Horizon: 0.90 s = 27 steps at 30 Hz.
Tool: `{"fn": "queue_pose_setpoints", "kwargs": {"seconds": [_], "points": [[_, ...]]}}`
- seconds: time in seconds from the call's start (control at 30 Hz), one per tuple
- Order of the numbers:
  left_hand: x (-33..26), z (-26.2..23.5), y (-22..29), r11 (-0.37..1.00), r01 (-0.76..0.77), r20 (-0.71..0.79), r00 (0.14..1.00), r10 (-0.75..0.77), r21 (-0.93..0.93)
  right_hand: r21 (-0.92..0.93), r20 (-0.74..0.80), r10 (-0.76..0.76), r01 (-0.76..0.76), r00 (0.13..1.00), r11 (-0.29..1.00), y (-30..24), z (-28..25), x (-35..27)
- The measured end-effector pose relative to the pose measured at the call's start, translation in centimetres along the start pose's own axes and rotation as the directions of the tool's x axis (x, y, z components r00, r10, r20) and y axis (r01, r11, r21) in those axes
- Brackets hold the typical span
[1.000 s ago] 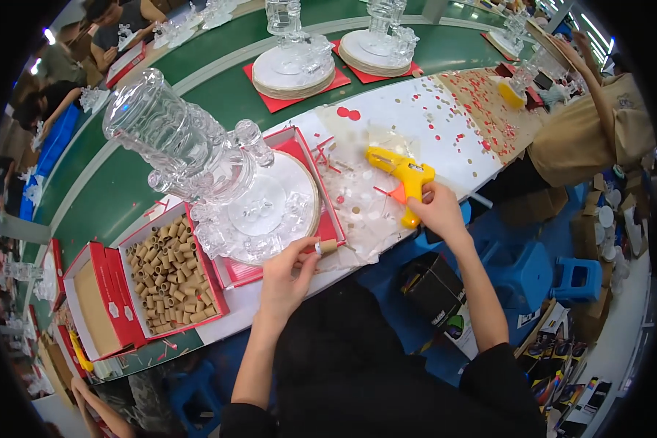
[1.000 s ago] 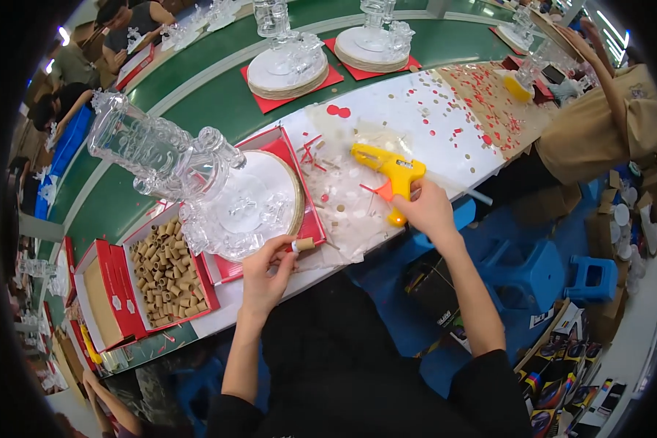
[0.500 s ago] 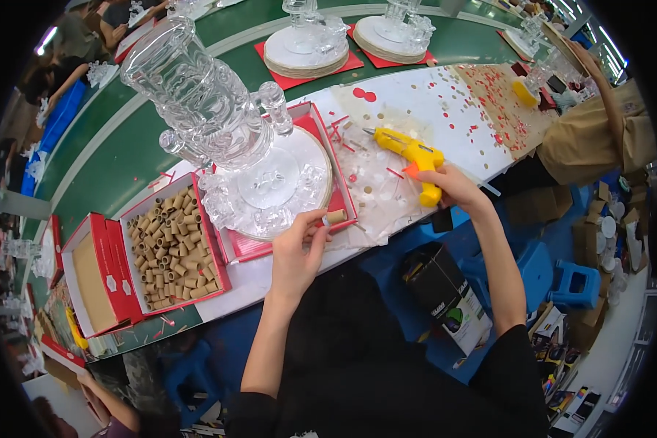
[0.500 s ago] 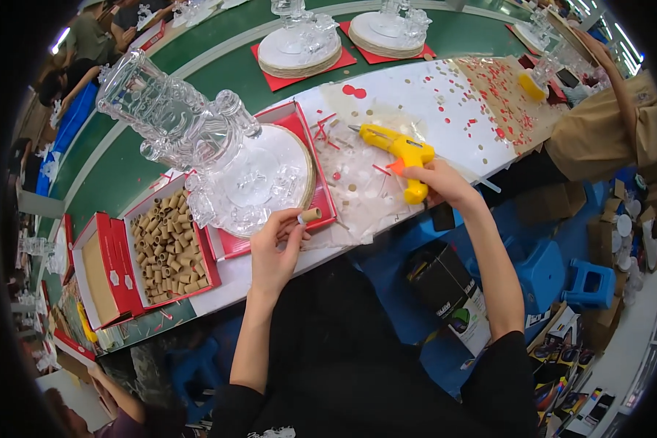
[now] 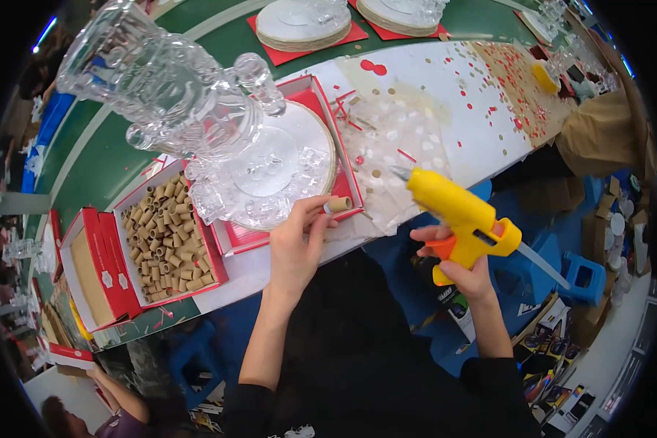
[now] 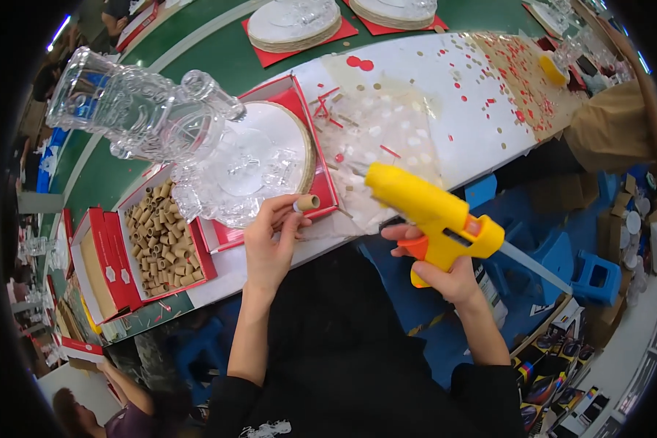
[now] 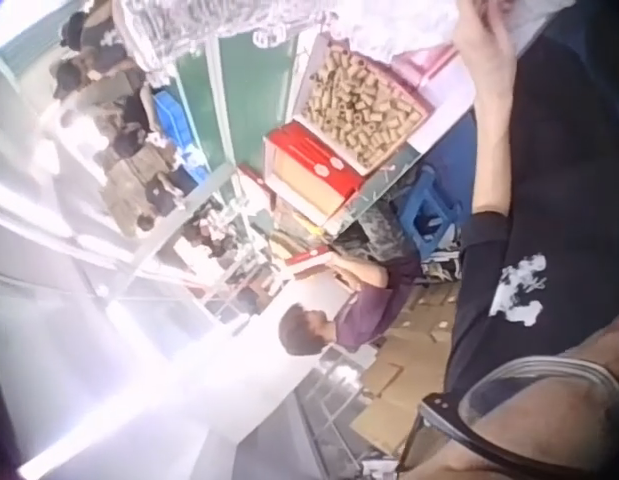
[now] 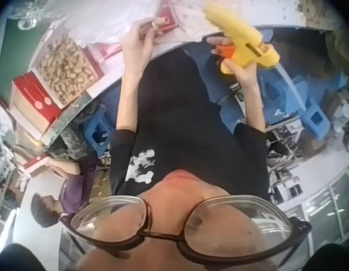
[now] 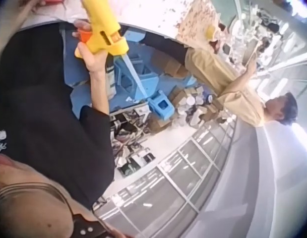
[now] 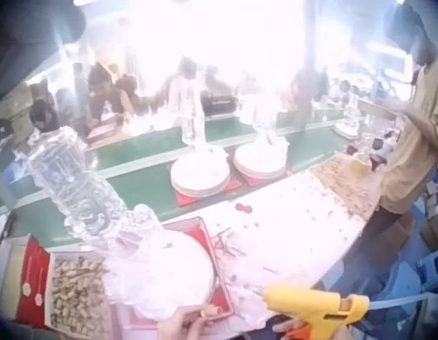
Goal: Assembling glass lamp components using a hot glue gun on an assembly line.
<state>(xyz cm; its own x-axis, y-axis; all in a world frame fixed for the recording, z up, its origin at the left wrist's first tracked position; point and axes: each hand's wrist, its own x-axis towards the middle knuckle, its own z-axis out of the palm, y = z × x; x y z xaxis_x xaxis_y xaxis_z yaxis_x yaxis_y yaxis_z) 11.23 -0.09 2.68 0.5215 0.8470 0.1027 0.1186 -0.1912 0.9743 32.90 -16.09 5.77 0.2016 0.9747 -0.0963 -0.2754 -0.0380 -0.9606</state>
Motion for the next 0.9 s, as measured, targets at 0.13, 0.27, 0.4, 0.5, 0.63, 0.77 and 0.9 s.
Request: {"fn": "queue_pose_setpoints", "kwargs": {"seconds": [0.13,0.27,0.4,0.5,0.63,0.77,0.9], "points": [[0.1,0.3,-0.3,1.000,0.007,-0.013,1.000,-0.007,0.015,0.029,0.091,0.005,-0.007,0.996,1.000,1.0,0.0,-0.5],[0.0,0.3,-0.2,0.999,-0.005,-0.033,0.999,0.006,0.032,0.093,0.036,0.111,-0.114,0.993,0.989,1.2,0.7,-0.2],[-0.1,0.1,-0.3,0.999,-0.007,-0.035,0.999,0.008,0.038,0.070,0.042,0.116,-0.119,0.992,0.990,1.7,0.9,0.1],[-0.1,0.2,-0.3,0.999,-0.006,-0.025,1.000,0.007,0.045,0.090,0.055,0.132,-0.136,0.990,0.987,1.8,0.8,0.0],[-0.2,0.1,-0.3,0.998,0.000,-0.021,1.000,0.001,0.057,0.096,0.059,0.142,-0.147,0.988,0.984,2.1,0.8,0.1],[-0.1,0.0,-0.4,0.998,-0.012,-0.017,1.000,0.013,0.063,0.080,0.048,0.126,-0.130,0.991,0.988,2.1,0.8,0.4],[-0.1,0.0,-0.4,0.998,-0.017,-0.019,1.000,0.018,0.066,0.084,0.059,0.121,-0.126,0.991,0.988,2.4,0.7,0.7]]}}
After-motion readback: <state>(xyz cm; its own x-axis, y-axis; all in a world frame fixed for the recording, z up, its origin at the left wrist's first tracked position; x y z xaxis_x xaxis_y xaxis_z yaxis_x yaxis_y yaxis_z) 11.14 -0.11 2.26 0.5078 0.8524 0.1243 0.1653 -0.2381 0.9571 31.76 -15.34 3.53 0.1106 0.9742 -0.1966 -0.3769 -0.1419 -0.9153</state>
